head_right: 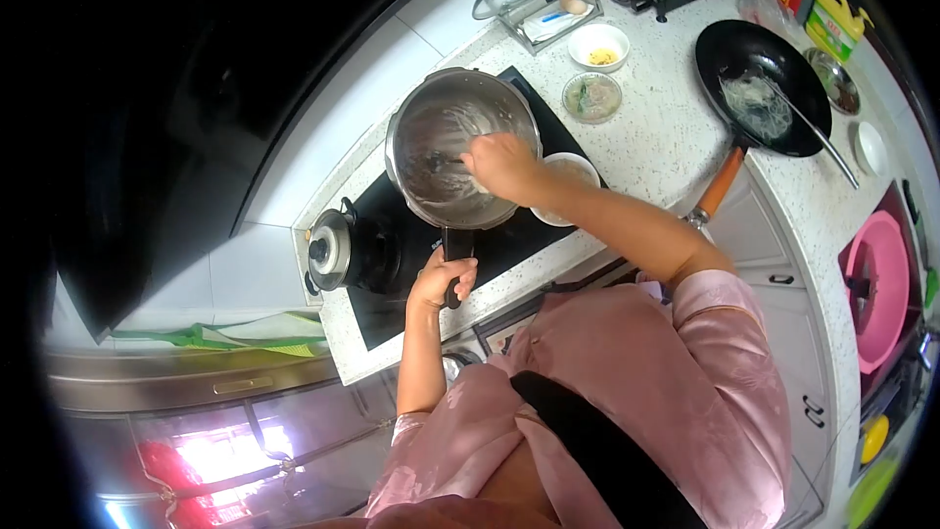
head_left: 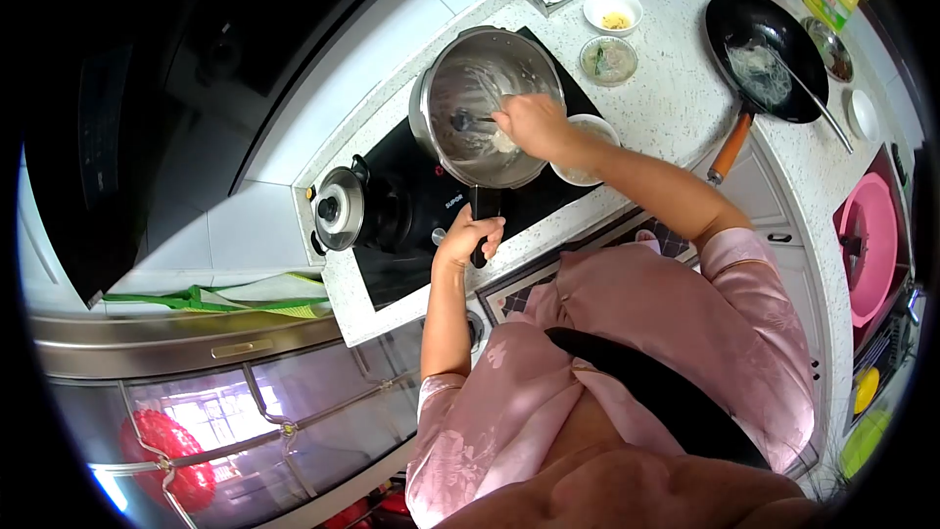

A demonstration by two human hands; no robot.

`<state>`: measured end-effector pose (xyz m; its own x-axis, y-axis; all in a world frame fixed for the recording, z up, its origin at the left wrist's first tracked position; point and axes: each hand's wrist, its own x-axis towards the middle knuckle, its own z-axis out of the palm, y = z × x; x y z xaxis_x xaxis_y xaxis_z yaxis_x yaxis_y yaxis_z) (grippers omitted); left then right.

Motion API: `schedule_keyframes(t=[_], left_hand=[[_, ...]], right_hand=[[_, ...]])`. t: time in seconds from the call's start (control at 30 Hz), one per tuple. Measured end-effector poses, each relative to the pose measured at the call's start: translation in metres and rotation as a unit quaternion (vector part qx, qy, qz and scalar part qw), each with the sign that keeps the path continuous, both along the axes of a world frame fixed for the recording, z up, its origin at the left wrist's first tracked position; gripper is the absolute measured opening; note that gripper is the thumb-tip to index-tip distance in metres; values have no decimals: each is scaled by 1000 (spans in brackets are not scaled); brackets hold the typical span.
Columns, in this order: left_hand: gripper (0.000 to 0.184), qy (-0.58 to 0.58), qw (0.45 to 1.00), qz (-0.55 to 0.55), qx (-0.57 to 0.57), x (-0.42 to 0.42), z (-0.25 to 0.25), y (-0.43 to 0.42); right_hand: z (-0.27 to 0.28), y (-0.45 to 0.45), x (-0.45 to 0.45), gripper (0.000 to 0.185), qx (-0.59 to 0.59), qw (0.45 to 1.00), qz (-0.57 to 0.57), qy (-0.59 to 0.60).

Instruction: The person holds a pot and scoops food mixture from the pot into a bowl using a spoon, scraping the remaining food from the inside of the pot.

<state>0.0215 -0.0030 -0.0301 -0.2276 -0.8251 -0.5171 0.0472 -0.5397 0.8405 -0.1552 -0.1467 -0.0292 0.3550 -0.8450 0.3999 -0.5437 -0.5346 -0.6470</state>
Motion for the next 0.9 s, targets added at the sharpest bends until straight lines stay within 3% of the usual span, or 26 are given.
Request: schedule_keyframes(t=[0.2, 0.3, 0.37, 0.47, 0.6, 0.77, 0.87, 0.9], left_hand=[[18, 10, 999, 47, 12, -9, 0, 2], [17, 5, 998, 54, 16, -12, 3, 2], [16, 1, 999, 48, 11, -11, -3, 2], [15, 3, 999, 42, -1, -9, -7, 2], [14, 3, 999, 49, 10, -12, -3, 2], [14, -4, 999, 45, 12, -14, -1, 2], [14, -4, 999, 37, 5, -11, -3, 2], [14, -3, 1000, 28, 0, -11, -4, 2]], right_hand=[[-1, 32, 43, 25, 48, 999, -22, -2], [-4, 35, 50, 20, 54, 998, 3, 35], [5, 32, 43, 18, 108, 984, 39, 137], [-14, 13, 36, 20, 168, 974, 2, 152], [7, 14, 23, 20, 183, 979, -6, 93], [23, 24, 45, 21, 114, 989, 40, 85], [-1, 14, 37, 21, 242, 960, 11, 141], [-10, 12, 31, 21, 224, 966, -3, 130]])
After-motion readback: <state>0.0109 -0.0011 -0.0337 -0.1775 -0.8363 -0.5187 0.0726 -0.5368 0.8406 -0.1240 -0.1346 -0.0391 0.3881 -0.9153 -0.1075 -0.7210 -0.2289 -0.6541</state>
